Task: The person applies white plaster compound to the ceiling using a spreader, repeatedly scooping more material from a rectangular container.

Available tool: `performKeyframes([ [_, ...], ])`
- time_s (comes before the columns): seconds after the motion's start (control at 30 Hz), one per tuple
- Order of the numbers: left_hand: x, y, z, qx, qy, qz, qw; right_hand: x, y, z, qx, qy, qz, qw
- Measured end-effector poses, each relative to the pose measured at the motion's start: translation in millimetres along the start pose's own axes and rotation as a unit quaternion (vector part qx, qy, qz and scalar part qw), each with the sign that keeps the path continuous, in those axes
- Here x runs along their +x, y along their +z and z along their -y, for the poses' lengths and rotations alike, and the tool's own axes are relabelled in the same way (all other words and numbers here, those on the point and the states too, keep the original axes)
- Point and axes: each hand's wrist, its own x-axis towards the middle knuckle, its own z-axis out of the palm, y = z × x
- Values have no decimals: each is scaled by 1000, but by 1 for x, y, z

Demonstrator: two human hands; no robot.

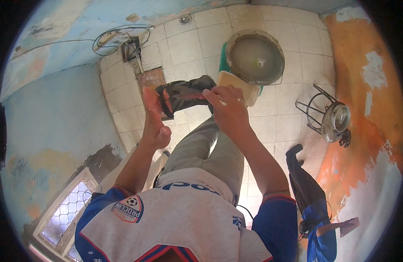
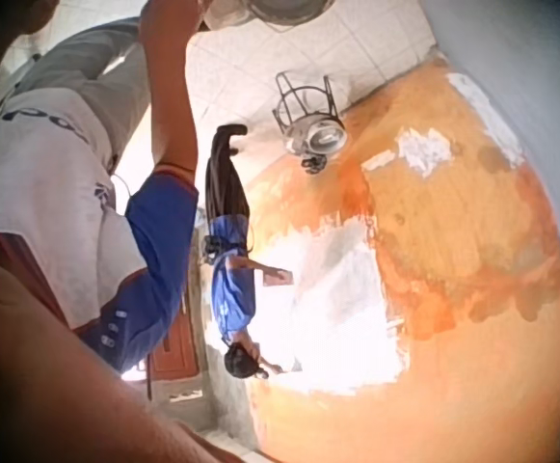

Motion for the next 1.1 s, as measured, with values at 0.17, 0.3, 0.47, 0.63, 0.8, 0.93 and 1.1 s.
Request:
performKeyframes([
  [0.17,4,7,-8,-27,-32,26,999,5,4,19,-98,6,103,990],
  [0.3,3,13,-8,-111,-29,-7,993,12,32,28,-77,33,123,989],
  [0.47,7,8,-8,-129,-27,-34,991,15,51,18,-54,113,168,978],
  [0.63,6,8,-9,-130,-39,-28,990,2,46,15,-56,97,207,972],
  [0.8,8,9,-12,-128,-51,-7,990,0,51,20,5,54,134,990],
  [0.93,6,6,-1,-155,-19,-18,988,1,64,15,-53,128,99,985],
  [1.1,14,-3,-2,-145,26,25,989,3,66,3,11,136,131,982],
])
